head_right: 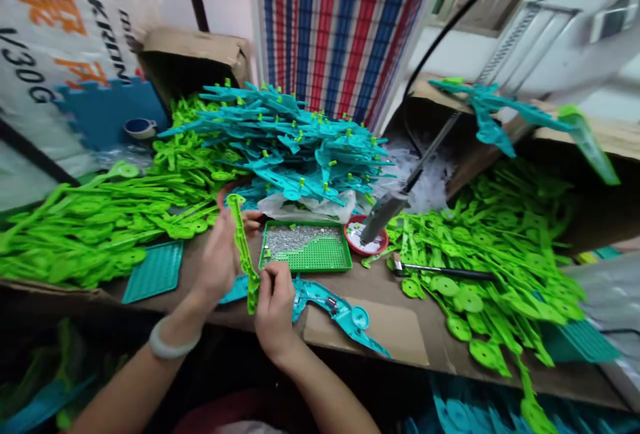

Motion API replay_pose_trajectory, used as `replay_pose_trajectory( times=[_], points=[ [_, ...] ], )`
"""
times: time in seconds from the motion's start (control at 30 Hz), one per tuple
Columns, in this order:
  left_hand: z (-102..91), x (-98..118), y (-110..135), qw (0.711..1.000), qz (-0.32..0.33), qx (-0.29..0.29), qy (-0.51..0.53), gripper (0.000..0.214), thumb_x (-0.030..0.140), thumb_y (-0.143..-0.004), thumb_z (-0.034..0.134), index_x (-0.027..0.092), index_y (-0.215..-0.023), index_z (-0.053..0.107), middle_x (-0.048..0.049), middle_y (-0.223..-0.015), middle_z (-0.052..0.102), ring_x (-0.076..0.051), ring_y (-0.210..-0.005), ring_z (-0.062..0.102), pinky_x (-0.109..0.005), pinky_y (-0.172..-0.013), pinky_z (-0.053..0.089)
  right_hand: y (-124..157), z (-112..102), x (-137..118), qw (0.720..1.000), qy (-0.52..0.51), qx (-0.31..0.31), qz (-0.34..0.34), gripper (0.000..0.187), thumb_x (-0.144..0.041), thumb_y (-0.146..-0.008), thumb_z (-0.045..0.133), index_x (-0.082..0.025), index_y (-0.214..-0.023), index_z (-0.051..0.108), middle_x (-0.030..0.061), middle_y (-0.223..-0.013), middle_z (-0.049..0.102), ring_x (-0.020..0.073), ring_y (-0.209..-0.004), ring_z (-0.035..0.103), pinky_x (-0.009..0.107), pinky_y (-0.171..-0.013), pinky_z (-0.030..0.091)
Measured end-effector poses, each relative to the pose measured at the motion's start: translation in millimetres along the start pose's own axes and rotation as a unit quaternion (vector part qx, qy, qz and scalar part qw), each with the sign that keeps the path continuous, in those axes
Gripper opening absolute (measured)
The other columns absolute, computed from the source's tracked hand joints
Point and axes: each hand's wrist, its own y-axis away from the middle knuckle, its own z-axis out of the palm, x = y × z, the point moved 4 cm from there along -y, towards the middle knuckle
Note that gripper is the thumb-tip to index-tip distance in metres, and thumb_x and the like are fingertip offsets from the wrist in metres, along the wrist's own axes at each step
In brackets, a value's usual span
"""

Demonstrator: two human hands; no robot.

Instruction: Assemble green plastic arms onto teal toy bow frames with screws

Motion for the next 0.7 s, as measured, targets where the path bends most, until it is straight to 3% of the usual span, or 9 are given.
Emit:
replay_pose_trajectory(
  times=[0.07, 0.1, 0.17, 0.23, 0.33, 0.4, 0.43, 0.53, 0.7],
  points=[
    [17.4, -24, 25, 0.994, -0.066, -0.088, 0.007, 0.036, 0.058, -0.090, 0.061, 0.025, -0.106, 0.062, -0.0068, -0.121, 0.068, -0.024, -0.119, 0.062, -0.036, -0.104, 0.048, -1, -15, 7, 0.999, 0.034, 0.014, -0.023, 0.015, -0.025, -0.102, 0.043, -0.022, -0.096, 0.056, 0.0044, -0.092, 0.059, 0.0168, -0.086, 0.056, 0.031, -0.081, 0.046],
    [19.5, -33, 35, 0.991, -0.093, -0.097, 0.011, 0.035, 0.058, -0.089, 0.062, 0.024, -0.100, 0.063, -0.0075, -0.118, 0.069, -0.024, -0.120, 0.062, -0.037, -0.107, 0.046, -4, -24, 10, 0.998, 0.047, 0.019, -0.027, 0.015, -0.026, -0.101, 0.045, -0.022, -0.095, 0.058, 0.0051, -0.094, 0.061, 0.0177, -0.090, 0.056, 0.033, -0.084, 0.046],
    [12.8, -47, 50, 0.988, -0.138, -0.063, 0.027, 0.036, 0.059, -0.091, 0.059, 0.023, -0.094, 0.060, -0.0062, -0.102, 0.072, -0.024, -0.111, 0.066, -0.040, -0.104, 0.049, -11, -44, 17, 0.998, 0.041, 0.045, 0.009, 0.015, -0.030, -0.099, 0.050, -0.021, -0.091, 0.059, 0.0048, -0.092, 0.061, 0.0187, -0.090, 0.057, 0.034, -0.084, 0.046],
    [2.6, -54, 57, 0.979, -0.191, -0.045, 0.055, 0.037, 0.061, -0.091, 0.058, 0.025, -0.094, 0.054, -0.0008, -0.082, 0.067, -0.023, -0.093, 0.070, -0.040, -0.090, 0.055, -18, -61, 24, 0.993, -0.027, 0.051, 0.102, 0.016, -0.035, -0.096, 0.055, -0.021, -0.091, 0.061, 0.0016, -0.081, 0.059, 0.0171, -0.078, 0.058, 0.032, -0.075, 0.048],
    [-2.0, -56, 64, 0.950, -0.274, -0.139, 0.059, 0.040, 0.054, -0.083, 0.071, 0.027, -0.104, 0.050, 0.0029, -0.081, 0.064, -0.022, -0.082, 0.070, -0.037, -0.077, 0.058, -24, -63, 24, 0.966, -0.133, -0.078, 0.209, 0.018, -0.037, -0.088, 0.064, -0.020, -0.091, 0.068, -0.0008, -0.077, 0.058, 0.0123, -0.061, 0.056, 0.029, -0.063, 0.048],
    [-0.9, -53, 68, 0.943, -0.257, -0.210, 0.010, 0.040, 0.048, -0.083, 0.072, 0.027, -0.112, 0.054, -0.0015, -0.100, 0.068, -0.024, -0.097, 0.069, -0.038, -0.085, 0.056, -24, -56, 18, 0.944, -0.153, -0.176, 0.234, 0.018, -0.036, -0.082, 0.071, -0.019, -0.088, 0.071, 0.0000, -0.081, 0.061, 0.0112, -0.061, 0.057, 0.027, -0.061, 0.049],
    [-0.3, -51, 70, 0.946, -0.229, -0.230, -0.020, 0.038, 0.046, -0.085, 0.070, 0.028, -0.116, 0.056, -0.0038, -0.110, 0.068, -0.025, -0.107, 0.066, -0.038, -0.093, 0.054, -24, -53, 16, 0.936, -0.160, -0.197, 0.246, 0.018, -0.036, -0.079, 0.074, -0.019, -0.087, 0.070, -0.0005, -0.080, 0.062, 0.0109, -0.060, 0.057, 0.026, -0.058, 0.049],
    [0.9, -51, 73, 0.948, -0.161, -0.259, -0.095, 0.034, 0.042, -0.092, 0.061, 0.029, -0.123, 0.059, -0.0066, -0.125, 0.065, -0.027, -0.123, 0.058, -0.038, -0.105, 0.046, -23, -47, 17, 0.917, -0.187, -0.195, 0.293, 0.028, -0.037, -0.071, 0.081, -0.020, -0.083, 0.061, -0.0050, -0.068, 0.059, 0.0102, -0.054, 0.055, 0.023, -0.051, 0.046],
    [-2.4, -55, 75, 0.942, -0.165, -0.267, -0.115, 0.031, 0.042, -0.091, 0.061, 0.029, -0.119, 0.062, -0.0065, -0.111, 0.069, -0.027, -0.099, 0.066, -0.038, -0.091, 0.052, -24, -45, 26, 0.900, -0.197, -0.212, 0.325, 0.041, -0.044, -0.067, 0.085, -0.021, -0.077, 0.052, -0.0082, -0.059, 0.056, 0.0080, -0.049, 0.051, 0.021, -0.047, 0.042]
  ],
)
